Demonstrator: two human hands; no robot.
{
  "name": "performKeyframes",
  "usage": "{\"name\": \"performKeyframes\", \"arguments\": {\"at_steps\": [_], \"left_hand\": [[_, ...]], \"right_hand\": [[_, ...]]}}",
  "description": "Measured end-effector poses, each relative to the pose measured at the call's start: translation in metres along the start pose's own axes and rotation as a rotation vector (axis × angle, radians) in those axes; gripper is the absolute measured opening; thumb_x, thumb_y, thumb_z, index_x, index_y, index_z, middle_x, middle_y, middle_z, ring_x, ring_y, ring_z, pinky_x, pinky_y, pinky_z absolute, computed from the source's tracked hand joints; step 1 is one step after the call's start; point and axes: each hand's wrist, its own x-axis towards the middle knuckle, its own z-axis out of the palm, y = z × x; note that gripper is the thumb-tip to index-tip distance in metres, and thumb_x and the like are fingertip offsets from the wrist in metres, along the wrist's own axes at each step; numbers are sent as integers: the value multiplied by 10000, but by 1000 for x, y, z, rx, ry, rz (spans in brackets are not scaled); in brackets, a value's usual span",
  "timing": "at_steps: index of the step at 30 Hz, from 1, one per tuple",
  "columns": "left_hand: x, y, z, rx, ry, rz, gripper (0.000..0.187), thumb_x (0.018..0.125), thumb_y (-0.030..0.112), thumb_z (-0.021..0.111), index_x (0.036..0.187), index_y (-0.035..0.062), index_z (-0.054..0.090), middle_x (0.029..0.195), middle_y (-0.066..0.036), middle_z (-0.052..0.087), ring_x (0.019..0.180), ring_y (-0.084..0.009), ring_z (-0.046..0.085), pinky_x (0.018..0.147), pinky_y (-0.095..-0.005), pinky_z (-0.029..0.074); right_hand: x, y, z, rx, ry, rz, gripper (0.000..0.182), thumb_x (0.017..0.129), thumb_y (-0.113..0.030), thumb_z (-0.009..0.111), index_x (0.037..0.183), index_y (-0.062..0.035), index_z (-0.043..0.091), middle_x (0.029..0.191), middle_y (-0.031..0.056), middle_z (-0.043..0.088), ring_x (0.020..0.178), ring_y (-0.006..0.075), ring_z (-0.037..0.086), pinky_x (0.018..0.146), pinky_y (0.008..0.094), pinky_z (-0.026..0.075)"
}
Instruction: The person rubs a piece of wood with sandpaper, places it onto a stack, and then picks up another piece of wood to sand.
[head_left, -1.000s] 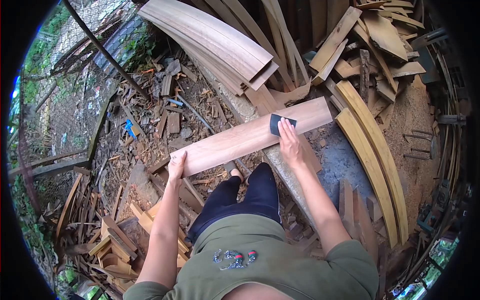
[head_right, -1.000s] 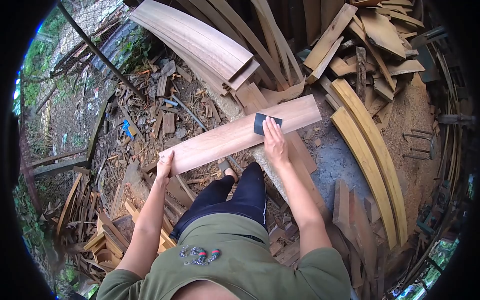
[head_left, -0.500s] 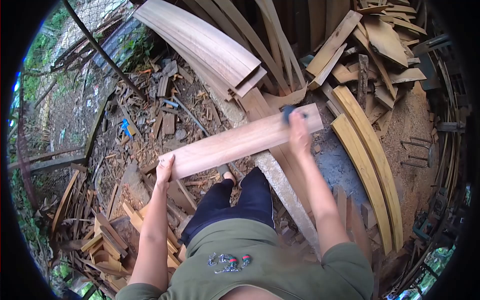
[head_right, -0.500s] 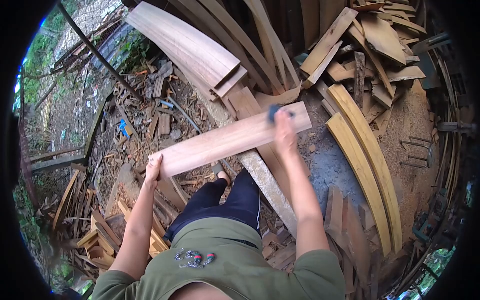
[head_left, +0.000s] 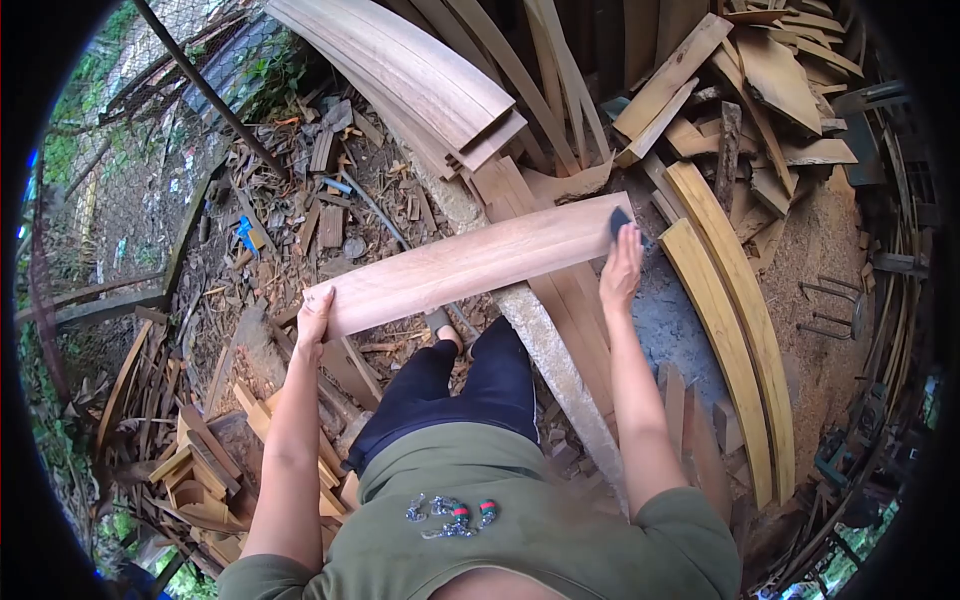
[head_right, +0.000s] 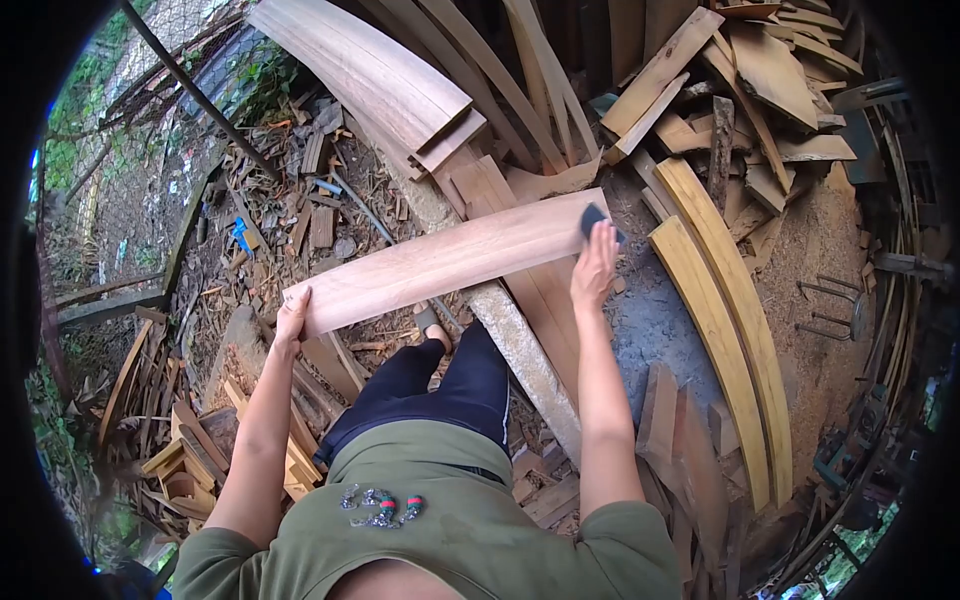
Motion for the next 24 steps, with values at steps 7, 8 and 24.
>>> {"name": "performKeyframes", "arguments": {"at_steps": [7,8,24], "left_hand": [[1,-2,1,-25,-24,8,444,840,340,710,1153,42,606,1076,-35,657,944,-124,602,838,-269,463],[5,-4,0,-15,-24,-2,446,842,339,707,1155,39,607,1075,-36,657,944,-126,602,839,-269,462],[-6,5,-6,-168,-125,-179,883,877,716,343,1439,35,314,1489,-149,317,1374,-274,287,1129,-430,145]], "right_hand": [[-58,-59,5,121,-133,-122,484,893,-34,464,1375,-10,419,1457,167,367,1362,313,333,1143,459,211],[-59,-56,2,151,-178,-169,471,901,-37,449,1370,-11,425,1451,170,377,1354,316,346,1140,459,218],[-60,-85,5,-30,-293,-500,492,884,5,454,1374,-25,430,1442,152,398,1341,310,365,1119,432,271]]}}
